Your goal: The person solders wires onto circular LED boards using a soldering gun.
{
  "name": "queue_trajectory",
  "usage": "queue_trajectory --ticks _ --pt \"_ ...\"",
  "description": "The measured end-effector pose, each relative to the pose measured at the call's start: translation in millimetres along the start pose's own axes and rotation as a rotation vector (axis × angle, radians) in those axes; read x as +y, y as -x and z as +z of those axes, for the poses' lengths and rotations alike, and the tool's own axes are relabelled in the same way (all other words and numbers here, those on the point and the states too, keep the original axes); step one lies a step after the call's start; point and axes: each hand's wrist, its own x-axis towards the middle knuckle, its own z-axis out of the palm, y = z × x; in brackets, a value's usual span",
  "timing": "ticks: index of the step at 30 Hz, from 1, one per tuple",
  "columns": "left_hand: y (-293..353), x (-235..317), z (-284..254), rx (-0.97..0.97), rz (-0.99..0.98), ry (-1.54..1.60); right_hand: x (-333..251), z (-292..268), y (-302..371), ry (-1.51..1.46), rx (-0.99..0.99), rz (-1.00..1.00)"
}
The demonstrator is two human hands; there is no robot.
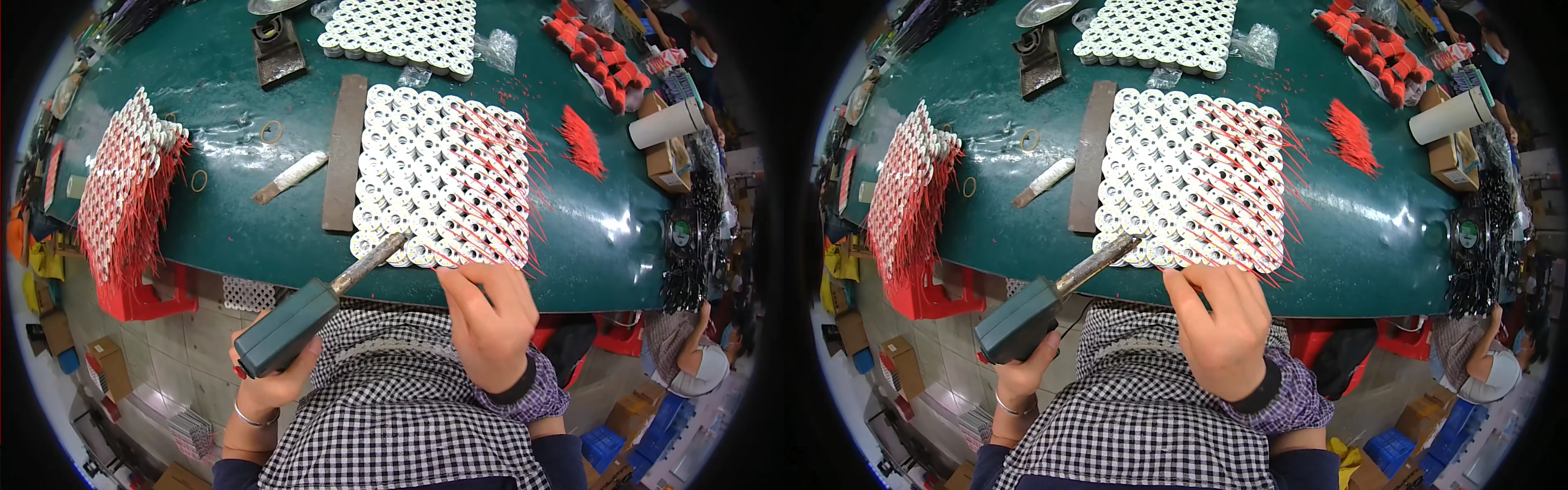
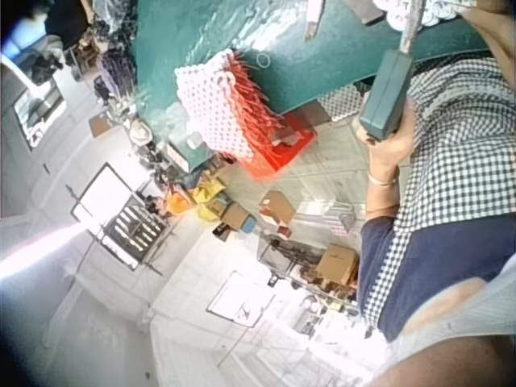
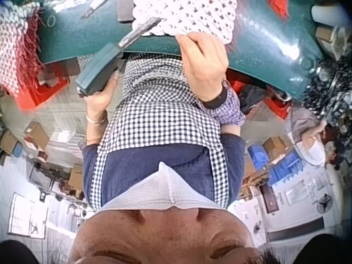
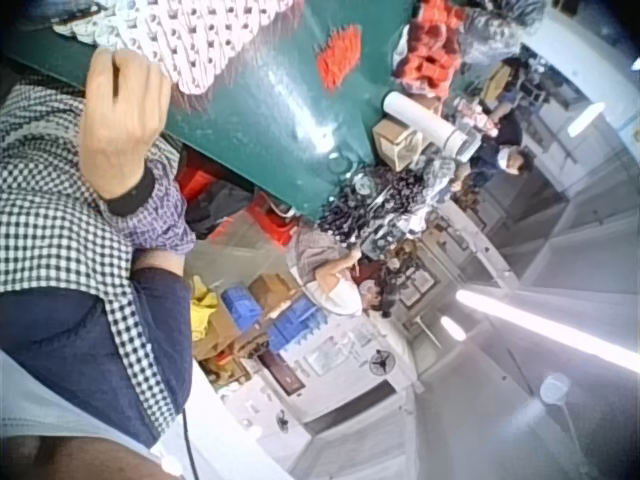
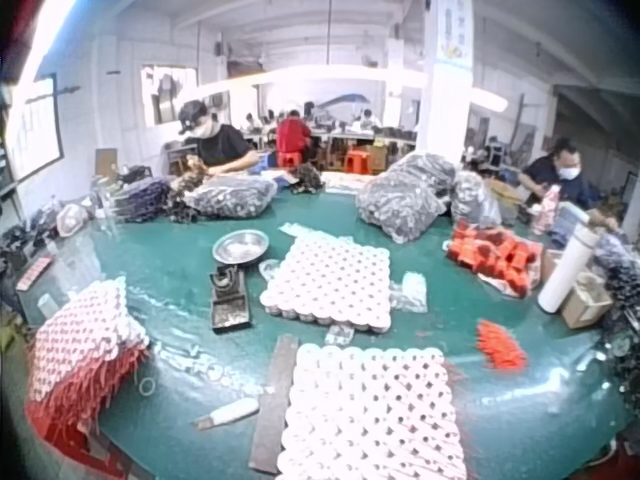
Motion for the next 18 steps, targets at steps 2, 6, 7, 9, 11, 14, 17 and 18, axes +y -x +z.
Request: queue_trajectory --ticks 2,6,7,9,11,14,17,18 --pt "-1 1 1 -0.041 0.036 -0.028 8 16 4 -0.002 0.000 -0.003" --pt "-3 0 0 -0.070 0.125 -0.059 15 31 11 -0.023 -0.007 0.044" --pt "-3 -1 0 -0.084 0.128 -0.066 15 32 11 -0.025 -0.009 0.043" --pt "-3 -1 -1 -0.098 0.130 -0.073 16 34 12 -0.031 -0.016 0.050" --pt "-5 0 0 -0.119 0.165 -0.091 16 34 11 -0.030 -0.020 0.049" --pt "-7 3 2 -0.129 0.135 -0.071 16 34 11 -0.029 -0.030 0.050" --pt "-9 2 1 -0.155 0.187 -0.118 16 33 11 -0.026 -0.042 0.054" --pt "-9 2 2 -0.157 0.187 -0.117 16 33 12 -0.026 -0.047 0.056"
